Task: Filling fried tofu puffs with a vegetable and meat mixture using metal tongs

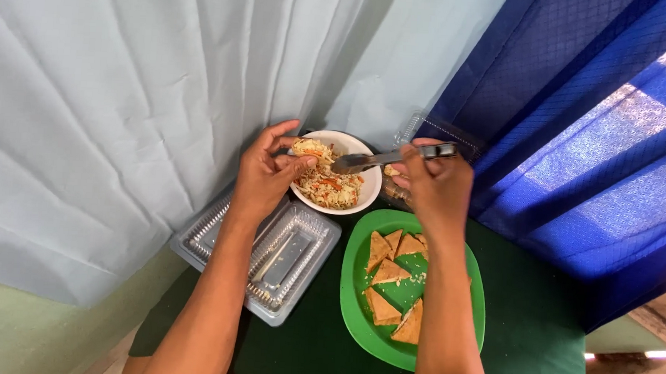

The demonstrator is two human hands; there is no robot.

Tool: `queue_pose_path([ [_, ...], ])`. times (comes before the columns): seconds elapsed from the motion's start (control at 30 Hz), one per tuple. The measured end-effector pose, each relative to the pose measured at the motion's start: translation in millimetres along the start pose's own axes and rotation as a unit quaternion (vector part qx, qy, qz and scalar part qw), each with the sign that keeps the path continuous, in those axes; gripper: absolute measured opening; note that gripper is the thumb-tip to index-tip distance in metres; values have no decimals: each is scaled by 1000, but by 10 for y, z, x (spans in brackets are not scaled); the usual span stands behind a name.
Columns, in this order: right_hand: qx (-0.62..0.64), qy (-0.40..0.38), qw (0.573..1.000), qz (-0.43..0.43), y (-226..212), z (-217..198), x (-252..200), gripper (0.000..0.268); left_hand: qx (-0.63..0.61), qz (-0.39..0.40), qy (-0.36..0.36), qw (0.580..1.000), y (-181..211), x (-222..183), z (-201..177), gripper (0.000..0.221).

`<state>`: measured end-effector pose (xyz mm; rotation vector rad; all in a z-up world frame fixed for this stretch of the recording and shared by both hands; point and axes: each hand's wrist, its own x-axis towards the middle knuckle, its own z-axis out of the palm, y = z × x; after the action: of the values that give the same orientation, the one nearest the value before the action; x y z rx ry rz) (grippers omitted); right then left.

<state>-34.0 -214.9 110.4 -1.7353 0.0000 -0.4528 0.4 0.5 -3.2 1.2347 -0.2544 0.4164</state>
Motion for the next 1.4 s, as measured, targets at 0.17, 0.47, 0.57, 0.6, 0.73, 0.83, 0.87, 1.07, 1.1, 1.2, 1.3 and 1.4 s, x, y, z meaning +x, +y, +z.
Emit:
queue_pose_path([
  [0.17, 27, 14, 1000, -8, -118, -239, 46, 35, 0, -4, -2, 1000, -71, 8, -36, 68],
  [0.47, 158, 0, 987, 13, -222, -352, 70, 33, -1, -39, -31, 999, 36, -19, 40, 69],
  [0.57, 159, -25, 987, 15, -181, -291, 62, 31, -4, -43, -34, 999, -45, -8, 23, 69],
  [0.6, 160, -37, 986, 14, -154, -275, 65, 29, -9, -43, -35, 998, -86, -4, 17, 69],
  [0.73, 143, -33, 989, 13, -224, -260, 27, 29, -11, -38, -35, 999, -64, -10, -17, 67],
  [0.83, 155, -18, 988, 4, -223, -278, 45, 30, -22, -37, -32, 999, -82, 1, -33, 67],
  [0.87, 162, -10, 987, 5, -218, -276, 54, 30, -19, -34, -31, 999, -95, 4, -39, 66],
  [1.07, 211, 17, 975, 63, -71, -170, 107, 25, -22, -35, -16, 999, -150, -11, -39, 59],
  [1.1, 221, 27, 970, 95, -63, -138, 108, 23, -23, -34, -16, 999, -136, -7, -36, 59],
  [1.2, 230, 42, 962, 138, -111, -46, 64, 27, -17, -32, -20, 999, -120, -17, -42, 57],
  [1.3, 224, 35, 962, 151, -70, -38, 73, 30, -30, -44, -12, 999, 44, -63, 24, 57],
  [1.4, 228, 46, 959, 164, -133, 9, 32, 28, -28, -55, -20, 998, -125, 5, -18, 53],
])
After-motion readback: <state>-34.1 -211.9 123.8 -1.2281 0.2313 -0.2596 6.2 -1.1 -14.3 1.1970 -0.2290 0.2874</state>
